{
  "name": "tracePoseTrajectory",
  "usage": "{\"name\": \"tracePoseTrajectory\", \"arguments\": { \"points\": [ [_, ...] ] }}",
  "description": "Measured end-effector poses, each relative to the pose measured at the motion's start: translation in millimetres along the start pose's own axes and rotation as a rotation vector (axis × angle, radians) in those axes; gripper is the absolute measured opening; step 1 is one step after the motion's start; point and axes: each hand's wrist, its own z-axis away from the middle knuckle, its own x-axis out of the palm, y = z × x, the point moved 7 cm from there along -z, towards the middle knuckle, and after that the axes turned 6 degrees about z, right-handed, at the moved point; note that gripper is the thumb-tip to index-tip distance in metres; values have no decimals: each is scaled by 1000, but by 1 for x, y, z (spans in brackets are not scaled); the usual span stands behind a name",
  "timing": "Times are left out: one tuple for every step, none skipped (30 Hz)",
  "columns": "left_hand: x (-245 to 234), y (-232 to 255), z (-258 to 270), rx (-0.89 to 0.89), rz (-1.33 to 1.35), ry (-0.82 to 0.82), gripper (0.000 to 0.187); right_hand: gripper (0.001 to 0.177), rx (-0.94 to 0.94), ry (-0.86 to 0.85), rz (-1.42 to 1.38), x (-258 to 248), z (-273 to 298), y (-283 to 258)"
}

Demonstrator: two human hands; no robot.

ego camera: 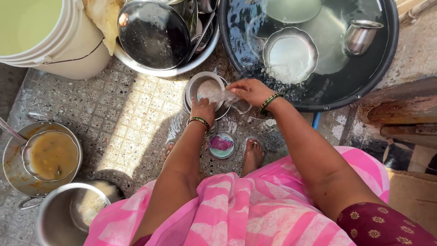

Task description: Washing various metal dishes, pots, and pans with soap and water on the floor.

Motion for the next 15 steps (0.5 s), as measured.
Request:
{"name": "tracePoseTrajectory", "arguments": {
  "points": [
    [10,-4,-7,9,-4,-18,44,33,-186,70,44,-6,4,-17],
    [21,-8,-14,19,-8,-36,40,34,-373,140,87,-11,11,-33],
    [5,-5,-9,16,-10,-34,40,34,-376,140,86,-27,12,-26],
    [-12,-1,-5,10,48,-15,37,33,-256,308,62,-55,13,-11],
    [-29,2,2,3,105,2,36,31,-132,473,34,-81,17,6],
    [-34,-1,1,0,100,1,36,31,-134,472,29,-95,15,32],
    [-43,-5,1,-16,195,54,33,33,-72,760,228,-124,25,57],
    [-52,-9,1,-31,291,107,31,36,-4,1045,431,-149,38,80],
    [-50,-14,-5,-32,281,109,31,36,-8,1047,422,-152,32,107],
    [-53,-22,-11,-65,388,187,30,33,65,1090,371,-157,28,139],
    [-58,-30,-17,-94,494,266,29,31,138,1133,318,-163,25,170],
    [-46,-40,-24,-91,483,269,29,31,135,1138,307,-156,18,164],
    [-37,-53,-31,-105,601,328,27,25,177,829,-334,-134,-5,182],
    [-28,-66,-39,-118,720,387,25,24,196,453,-938,-100,-26,182],
    [-31,-63,-36,-109,713,385,25,24,192,460,-946,-80,-17,141]
  ]
}}
